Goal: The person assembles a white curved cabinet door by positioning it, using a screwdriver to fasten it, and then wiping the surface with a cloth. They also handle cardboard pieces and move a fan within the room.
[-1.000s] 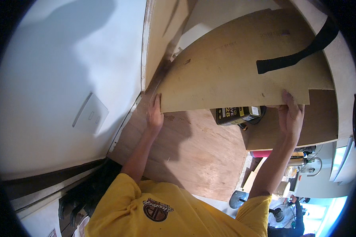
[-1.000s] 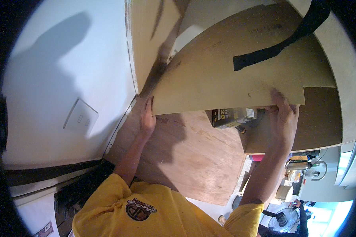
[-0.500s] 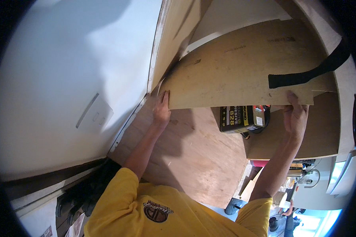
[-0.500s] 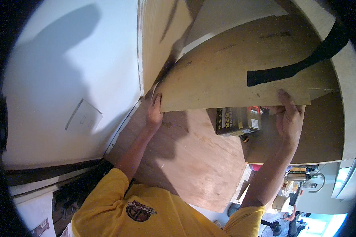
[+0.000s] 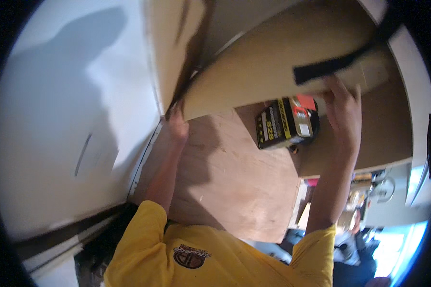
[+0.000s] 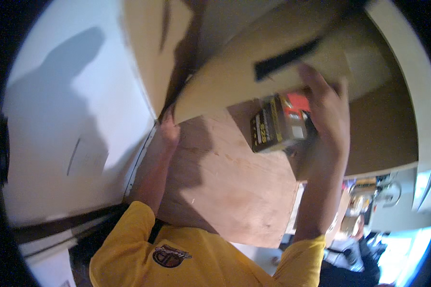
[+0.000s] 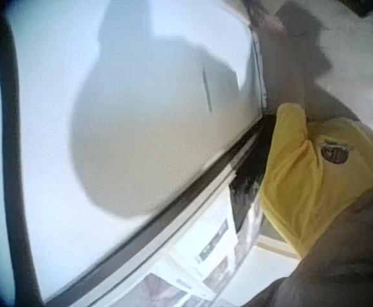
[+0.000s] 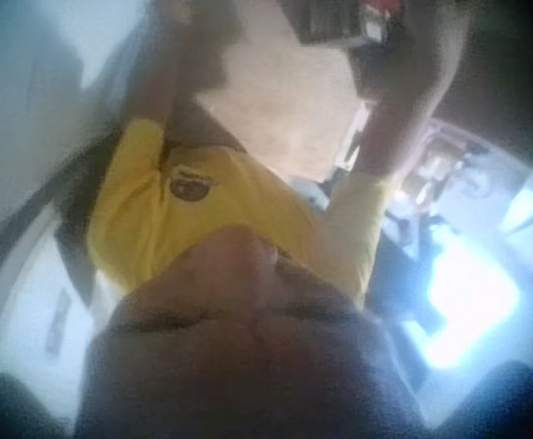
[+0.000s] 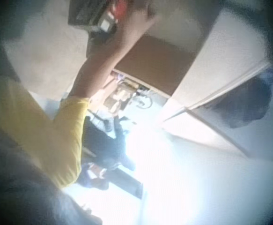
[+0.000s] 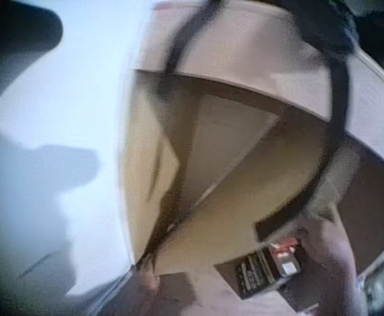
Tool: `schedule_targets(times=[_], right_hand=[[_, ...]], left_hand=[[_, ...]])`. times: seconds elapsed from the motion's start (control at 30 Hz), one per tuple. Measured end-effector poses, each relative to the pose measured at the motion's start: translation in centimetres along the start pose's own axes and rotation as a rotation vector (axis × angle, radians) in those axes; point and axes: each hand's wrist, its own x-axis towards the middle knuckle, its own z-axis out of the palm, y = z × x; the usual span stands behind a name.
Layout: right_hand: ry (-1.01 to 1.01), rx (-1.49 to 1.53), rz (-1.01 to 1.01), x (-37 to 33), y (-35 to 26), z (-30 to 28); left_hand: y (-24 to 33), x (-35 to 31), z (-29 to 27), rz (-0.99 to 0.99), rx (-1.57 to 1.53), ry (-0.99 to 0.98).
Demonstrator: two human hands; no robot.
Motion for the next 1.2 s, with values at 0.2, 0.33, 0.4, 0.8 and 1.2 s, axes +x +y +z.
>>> schedule_targets(times=[0.2, 0.33, 0.4, 0.8, 1.2], right_hand=[[-0.317, 0.248, -0.013, 4.0, -1.0, 1.8], [-0.379, 0.255, -0.07, 3.9, -1.5, 1.5], [-0.328, 0.002, -0.194, 5.9, -1.4, 3.9], [-0.255, 0.169, -0.556, 2.9, -0.4, -0.1], [-0.208, 0.288, -0.597, 2.4, -0.2, 1.1]], left_hand=[[-2.7, 2.0, -1.3, 0.078, -0.269, 0.056], [-4.2, 3.5, -0.9, -0.056, -0.195, 0.073], [-5.1, 4.4, -1.1, -0.031, -0.177, 0.082], [-2.1, 2.1, -2.7, -0.052, -0.027, 0.07], [-2.6, 1.6, -2.4, -0.022, -0.061, 0.114]])
